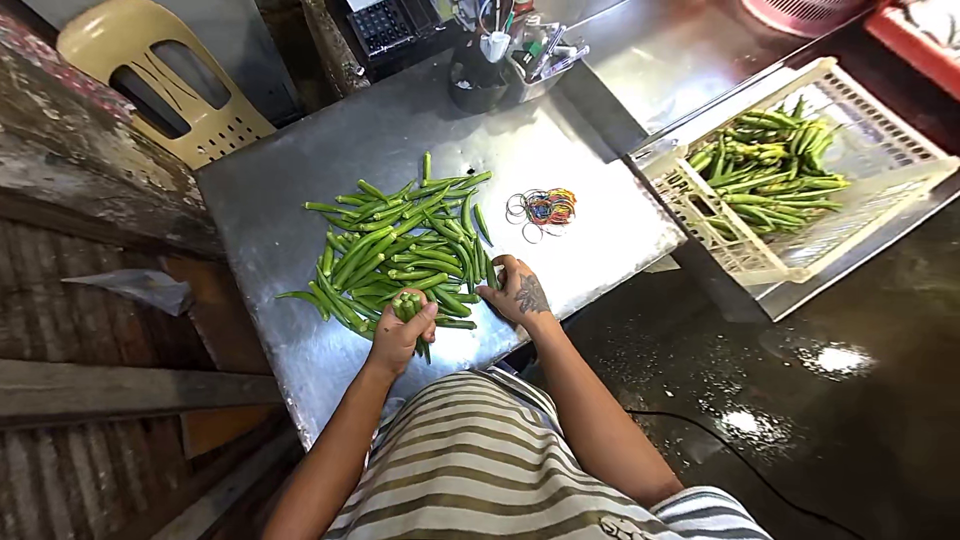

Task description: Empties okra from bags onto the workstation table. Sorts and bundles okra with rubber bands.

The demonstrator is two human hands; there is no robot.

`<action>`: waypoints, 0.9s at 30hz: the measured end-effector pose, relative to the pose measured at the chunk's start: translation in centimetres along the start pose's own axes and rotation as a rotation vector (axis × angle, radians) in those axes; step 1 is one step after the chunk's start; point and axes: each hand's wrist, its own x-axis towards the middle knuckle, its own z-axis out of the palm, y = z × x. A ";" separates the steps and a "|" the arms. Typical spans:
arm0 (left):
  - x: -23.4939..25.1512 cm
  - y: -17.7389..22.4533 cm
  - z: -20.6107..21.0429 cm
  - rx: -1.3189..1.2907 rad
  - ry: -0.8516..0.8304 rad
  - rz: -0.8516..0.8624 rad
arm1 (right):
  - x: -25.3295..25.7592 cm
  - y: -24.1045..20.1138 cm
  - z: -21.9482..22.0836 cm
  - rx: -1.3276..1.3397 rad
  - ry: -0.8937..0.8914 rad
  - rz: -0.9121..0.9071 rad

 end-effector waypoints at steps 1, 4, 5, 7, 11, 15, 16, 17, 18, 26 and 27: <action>0.0 0.1 -0.2 -0.014 0.011 -0.021 | -0.3 0.5 0.0 -0.006 -0.012 -0.033; -0.1 0.3 -0.5 -0.030 0.018 -0.073 | -0.9 1.2 -0.5 -0.006 -0.023 -0.056; 0.0 0.4 -0.5 -0.026 0.017 -0.079 | -1.2 1.2 -0.7 -0.004 -0.008 -0.042; 0.2 0.4 -0.3 -0.013 0.013 -0.066 | -1.8 1.0 -1.3 0.043 0.072 -0.017; 0.6 0.5 -0.1 0.008 0.001 -0.027 | -2.9 1.1 -2.5 0.150 0.227 -0.052; 0.9 0.4 0.0 0.015 -0.007 -0.044 | -2.5 1.5 -2.9 0.118 0.293 -0.061; 1.0 0.3 0.2 0.020 -0.011 -0.047 | -2.2 1.6 -2.8 0.114 0.277 -0.048; 1.1 0.3 0.4 0.027 -0.015 -0.045 | -1.9 1.8 -2.6 0.107 0.259 -0.048; 1.1 0.2 0.5 0.038 -0.021 -0.043 | -1.6 1.8 -2.3 0.088 0.240 -0.053; -0.2 -0.3 0.0 0.152 -0.049 -0.002 | 1.8 -2.5 1.2 -0.132 0.227 -0.055; -0.2 -0.4 0.1 0.160 -0.056 0.013 | 2.5 -2.6 1.4 -0.158 0.245 -0.043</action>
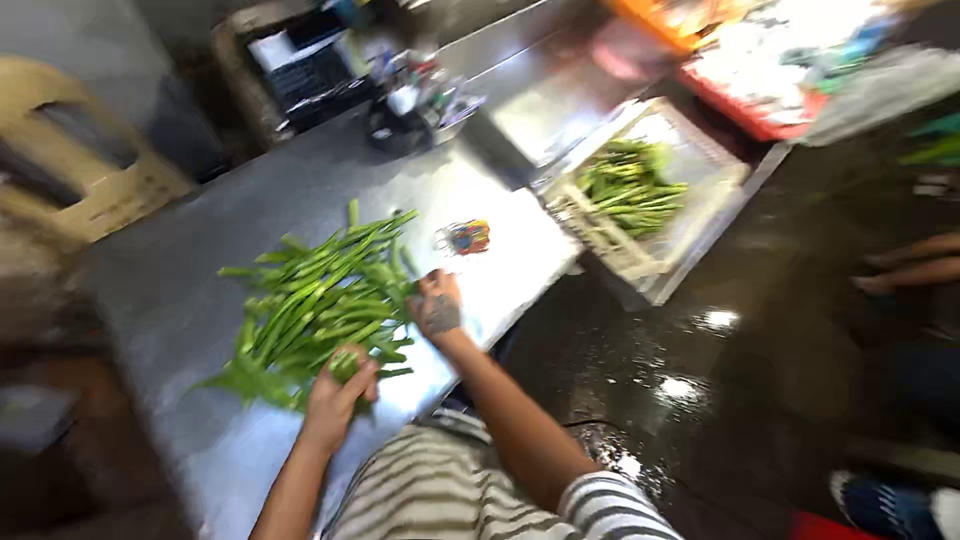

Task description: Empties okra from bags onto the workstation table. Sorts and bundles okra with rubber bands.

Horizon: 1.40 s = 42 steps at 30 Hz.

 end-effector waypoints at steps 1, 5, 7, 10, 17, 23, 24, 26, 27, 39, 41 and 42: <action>0.1 0.0 0.1 -0.003 -0.002 0.012 | 0.6 -0.1 -0.1 -0.026 -0.005 0.012; 0.2 0.2 -0.1 -0.039 0.006 0.012 | 2.0 -0.2 -1.9 0.017 -0.192 0.089; 0.7 0.4 0.4 -0.033 0.008 0.024 | 2.3 0.4 -3.0 0.096 -0.284 0.112; 0.5 1.1 1.0 0.037 -0.022 0.039 | 1.9 1.0 -2.9 0.158 -0.361 0.108; 0.8 1.9 1.6 0.091 -0.112 0.066 | 0.5 1.0 -1.5 0.263 -0.034 0.026; 0.5 1.9 1.6 -0.018 -0.129 -0.038 | -3.4 -0.1 -4.1 0.576 0.002 -0.205; 0.6 2.0 1.7 0.007 -0.114 -0.067 | -4.1 -0.4 -4.3 0.680 -0.092 -0.293; 0.7 2.2 2.1 0.086 -0.086 -0.113 | -5.3 -1.1 -4.2 0.746 -0.240 -0.466; 0.8 2.2 2.3 0.128 -0.075 -0.137 | -5.8 -1.3 -3.9 0.734 -0.259 -0.504; 1.2 2.1 2.6 0.107 0.019 -0.245 | -5.8 1.2 -4.2 0.685 -0.199 -0.298; 1.3 2.5 2.7 0.064 0.042 -0.297 | -5.4 2.1 -4.8 0.720 -0.158 -0.214; 1.3 2.7 2.7 0.030 0.046 -0.319 | -5.2 2.6 -5.3 0.740 -0.138 -0.183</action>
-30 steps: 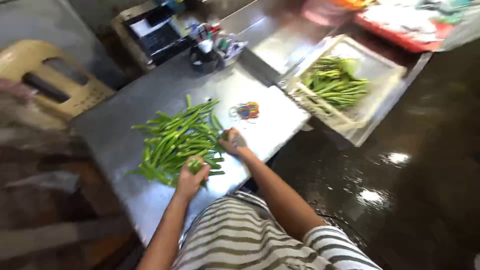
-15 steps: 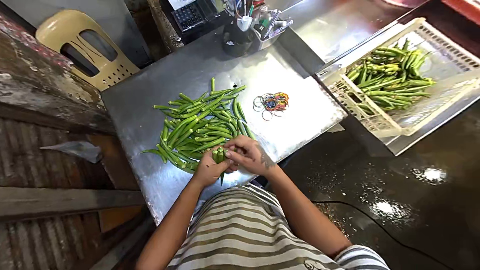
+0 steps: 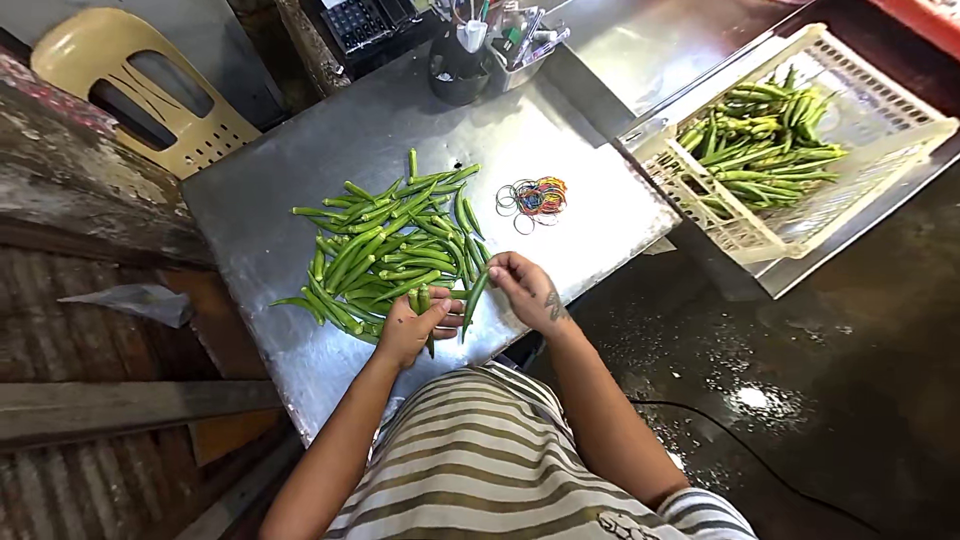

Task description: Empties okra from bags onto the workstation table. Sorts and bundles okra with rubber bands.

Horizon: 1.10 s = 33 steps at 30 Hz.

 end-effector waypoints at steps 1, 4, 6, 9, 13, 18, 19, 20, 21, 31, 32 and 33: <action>0.0 0.2 0.0 -0.046 -0.001 -0.023 | 0.1 0.0 -0.8 0.010 0.028 0.024; -0.1 0.7 -0.3 -0.228 0.050 -0.117 | 0.5 -0.1 -2.8 -0.019 0.116 0.108; 0.1 0.5 -0.8 -0.313 0.119 -0.144 | 1.1 0.5 -3.7 -0.086 0.145 0.160; 0.6 -0.3 -1.6 -0.406 0.084 -0.135 | 1.5 1.8 -4.0 -0.196 0.079 0.180; 0.3 -0.7 -1.9 -0.420 0.016 -0.104 | 1.3 2.7 -2.2 -0.255 -0.021 0.189; 0.3 -0.9 -1.9 -0.394 0.034 -0.102 | 1.6 3.7 -0.1 -0.339 -0.014 0.095; 0.3 -1.0 -1.9 -0.395 0.041 -0.103 | 1.9 3.7 0.2 -0.385 0.016 0.078; 0.4 -1.1 -1.9 -0.398 0.048 -0.105 | 2.3 3.7 0.5 -0.442 0.044 0.064; 0.4 -1.2 -1.9 -0.399 0.054 -0.108 | 2.7 3.6 0.9 -0.507 0.066 0.057; 0.2 -0.7 -0.5 -0.302 0.022 -0.085 | 6.3 2.3 3.2 -0.696 0.079 0.179; 0.1 -0.6 -0.5 -0.299 0.016 -0.094 | 6.3 2.5 3.0 -0.611 0.117 0.170; 0.1 -0.5 -0.5 -0.299 0.009 -0.110 | 6.1 2.8 2.6 -0.501 0.169 0.140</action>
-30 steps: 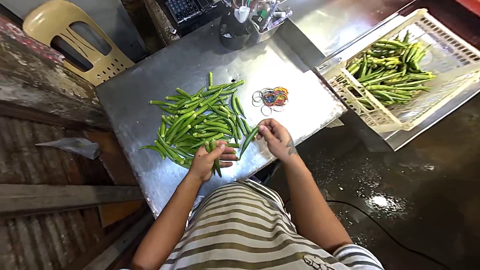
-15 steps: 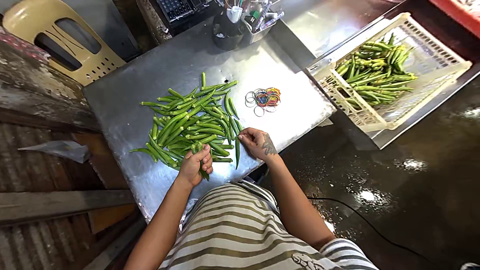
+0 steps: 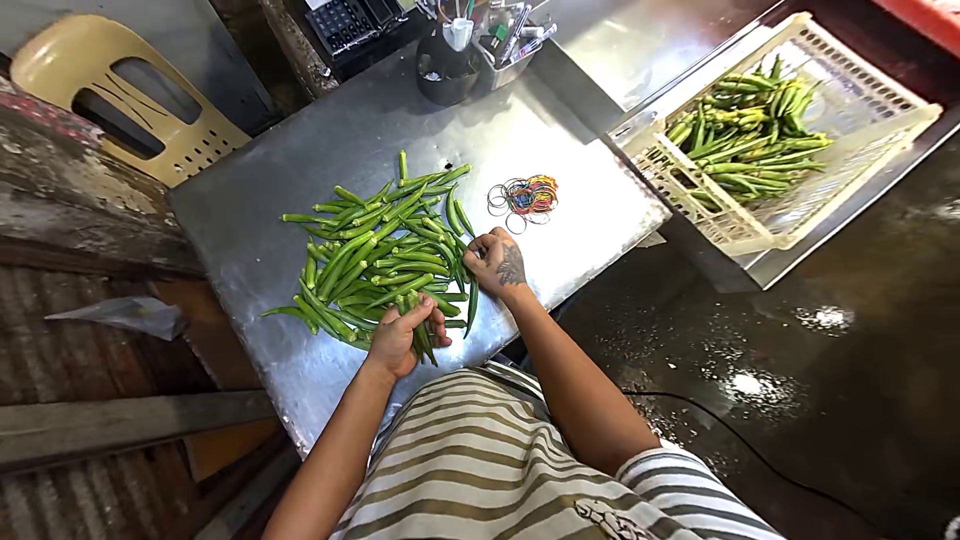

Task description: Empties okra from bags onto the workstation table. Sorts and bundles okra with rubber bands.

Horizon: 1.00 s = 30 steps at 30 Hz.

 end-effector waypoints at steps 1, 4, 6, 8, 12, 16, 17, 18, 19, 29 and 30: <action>0.0 0.1 0.1 -0.003 0.000 -0.023 | -0.1 0.6 -0.2 0.109 0.044 -0.017; 0.0 0.1 0.6 -0.012 0.012 -0.077 | -1.3 2.3 -1.6 0.341 0.074 -0.097; 0.3 0.1 1.0 -0.012 0.018 -0.096 | -2.3 2.9 -2.8 0.469 0.013 -0.201; 0.6 0.0 1.2 -0.024 0.020 -0.119 | -3.3 2.8 -4.2 0.560 -0.127 -0.321; 1.8 0.0 1.7 0.010 -0.023 -0.199 | -4.4 1.6 -6.4 0.612 -0.433 -0.480; 2.0 -0.1 2.4 0.134 -0.214 -0.243 | -4.1 0.7 -7.6 0.379 -0.537 -0.661; 2.0 -0.2 2.7 0.136 -0.249 -0.236 | -4.0 0.4 -7.8 0.350 -0.530 -0.672; 1.8 -0.2 2.9 0.131 -0.262 -0.224 | -4.0 0.1 -7.9 0.332 -0.517 -0.671; 1.7 -0.3 3.1 0.126 -0.266 -0.211 | -4.1 -0.2 -7.9 0.326 -0.502 -0.650; 1.6 -0.7 1.6 0.160 -0.409 -0.131 | -6.5 -1.3 -4.3 0.650 -0.169 -0.440; 1.8 -1.0 1.4 0.158 -0.421 -0.130 | -6.6 -1.2 -4.1 0.674 -0.194 -0.447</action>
